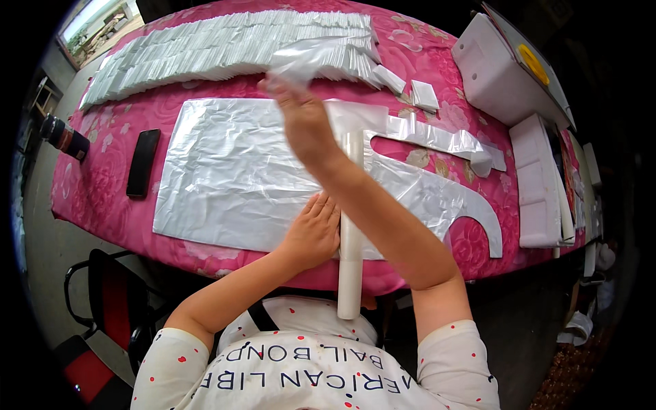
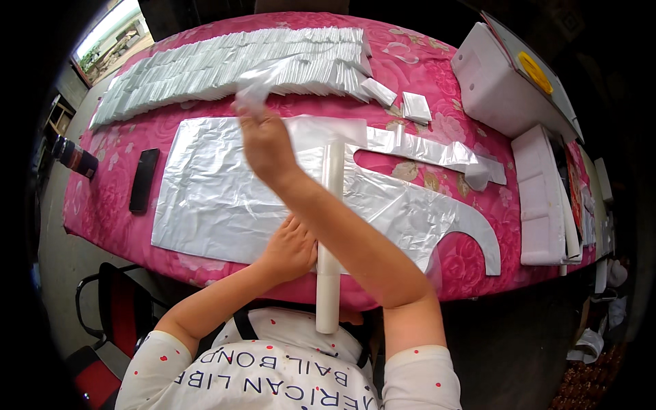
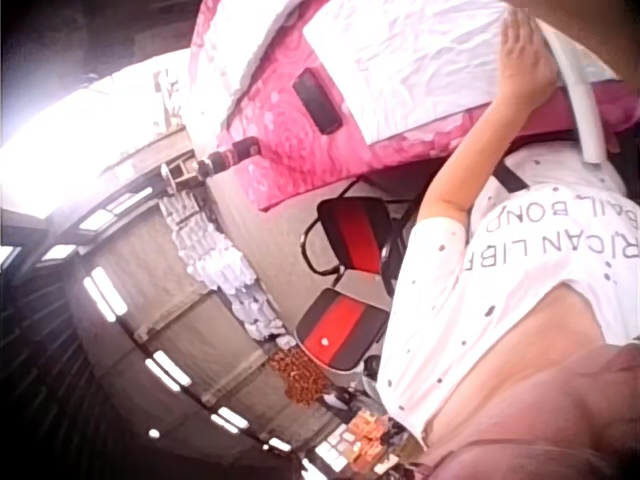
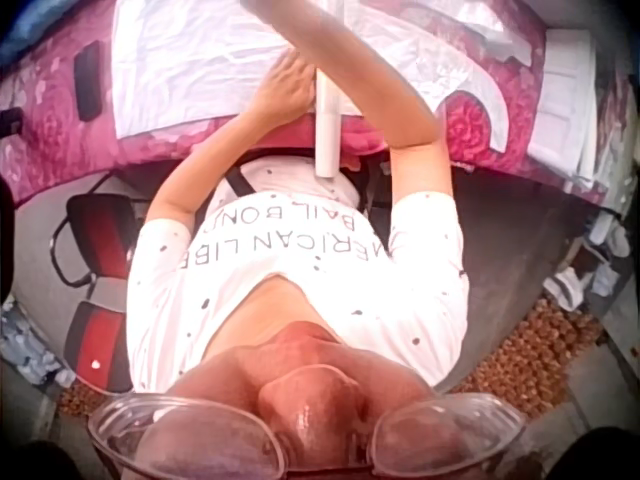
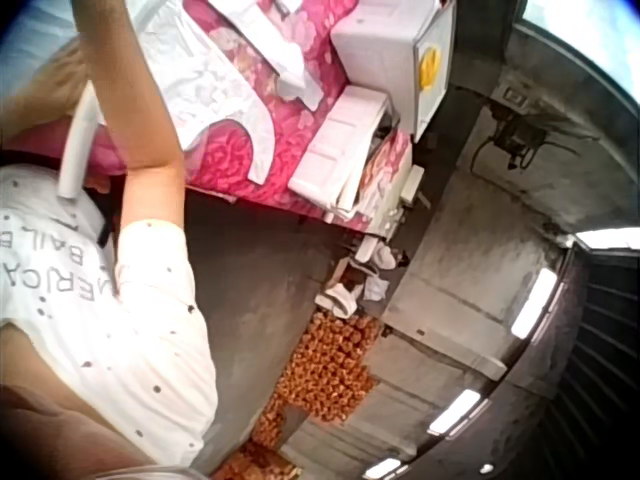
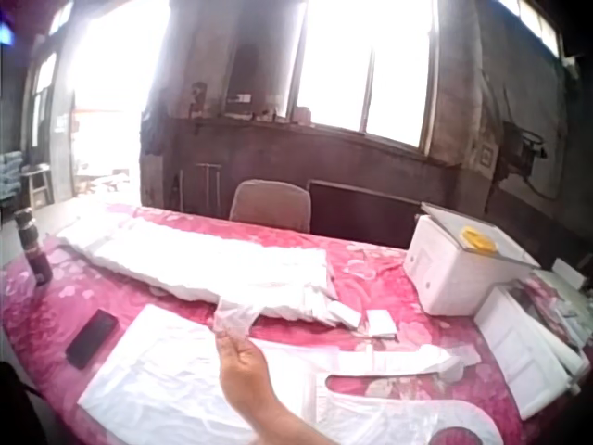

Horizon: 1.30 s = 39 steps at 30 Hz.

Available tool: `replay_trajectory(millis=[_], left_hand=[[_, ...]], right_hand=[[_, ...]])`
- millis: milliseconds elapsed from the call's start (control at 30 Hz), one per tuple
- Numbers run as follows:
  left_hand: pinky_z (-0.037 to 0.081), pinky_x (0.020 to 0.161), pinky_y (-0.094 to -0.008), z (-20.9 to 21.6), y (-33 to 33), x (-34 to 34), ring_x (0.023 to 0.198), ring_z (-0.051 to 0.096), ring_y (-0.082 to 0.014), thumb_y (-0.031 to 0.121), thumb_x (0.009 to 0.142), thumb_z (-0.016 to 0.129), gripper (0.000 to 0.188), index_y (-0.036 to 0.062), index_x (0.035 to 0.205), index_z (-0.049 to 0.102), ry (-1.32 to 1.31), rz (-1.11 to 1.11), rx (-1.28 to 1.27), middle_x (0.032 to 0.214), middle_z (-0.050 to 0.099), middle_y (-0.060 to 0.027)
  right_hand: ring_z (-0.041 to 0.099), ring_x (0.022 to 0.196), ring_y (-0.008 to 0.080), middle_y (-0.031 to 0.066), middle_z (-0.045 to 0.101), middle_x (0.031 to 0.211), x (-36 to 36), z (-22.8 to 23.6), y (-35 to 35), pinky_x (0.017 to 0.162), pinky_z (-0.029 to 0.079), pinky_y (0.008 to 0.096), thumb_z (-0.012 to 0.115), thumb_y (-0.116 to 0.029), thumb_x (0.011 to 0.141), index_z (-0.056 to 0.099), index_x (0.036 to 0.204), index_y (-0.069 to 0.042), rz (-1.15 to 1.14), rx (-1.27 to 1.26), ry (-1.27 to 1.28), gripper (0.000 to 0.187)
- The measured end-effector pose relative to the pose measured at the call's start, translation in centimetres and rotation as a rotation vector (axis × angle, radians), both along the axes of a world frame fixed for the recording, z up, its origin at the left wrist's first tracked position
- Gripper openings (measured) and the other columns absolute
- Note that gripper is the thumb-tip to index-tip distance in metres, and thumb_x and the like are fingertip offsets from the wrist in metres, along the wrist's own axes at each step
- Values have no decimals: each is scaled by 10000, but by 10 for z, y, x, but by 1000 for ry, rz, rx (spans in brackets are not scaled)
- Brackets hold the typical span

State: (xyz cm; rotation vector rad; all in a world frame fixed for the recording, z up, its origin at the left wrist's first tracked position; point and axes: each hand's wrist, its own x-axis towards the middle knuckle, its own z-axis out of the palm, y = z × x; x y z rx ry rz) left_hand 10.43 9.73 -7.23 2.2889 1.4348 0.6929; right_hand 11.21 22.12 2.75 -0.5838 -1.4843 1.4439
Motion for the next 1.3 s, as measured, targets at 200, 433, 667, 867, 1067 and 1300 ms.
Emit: replay_trajectory(millis=[200,433,667,867,1067,1300], left_hand=[[211,1084,-423,-23,2,8,1321,276,-330,183,879,381,504,-90,1302,352,216,64,196,1384,328,-232],[205,1087,-408,-32,3,3,1333,247,-325,189,878,378,506,-91,1299,354,124,110,224,1386,317,-235],[450,858,-322,-6,35,-42,1067,550,-210,54,873,437,376,-20,1241,450,-1007,258,-463,1188,535,-119],[343,1003,-325,22,97,-24,1183,454,-212,285,943,402,470,-45,1277,384,-1415,358,-543,1239,480,-148],[384,988,-332,8,130,-23,1158,471,-239,391,935,400,556,-80,1230,381,-1675,395,-922,1212,487,-172],[458,887,-322,33,100,-85,1041,565,-215,228,916,499,350,-35,1147,499,-1236,298,-692,1137,556,-133]], right_hand=[[459,1159,361,209,542,1188,-127,-91,-82,984,341,404,460,-240,898,504,1226,-18,134,148,-633,398],[290,1289,399,211,412,1334,-65,-62,-91,1049,257,423,514,-286,872,409,1295,16,224,389,-618,531],[260,1314,360,174,376,1368,88,-43,-91,1057,245,434,577,-181,827,426,1288,-5,-134,589,-781,517],[294,1297,348,183,358,1372,149,-57,-90,1058,271,409,551,-147,839,425,1280,4,-36,527,-978,483],[334,1284,310,160,355,1383,176,-47,-71,1044,305,385,566,-152,824,435,1272,-5,188,683,-1065,489],[230,1341,280,150,332,1403,132,-61,-60,1095,181,413,449,-358,876,374,1331,-37,298,1010,-1120,562]])
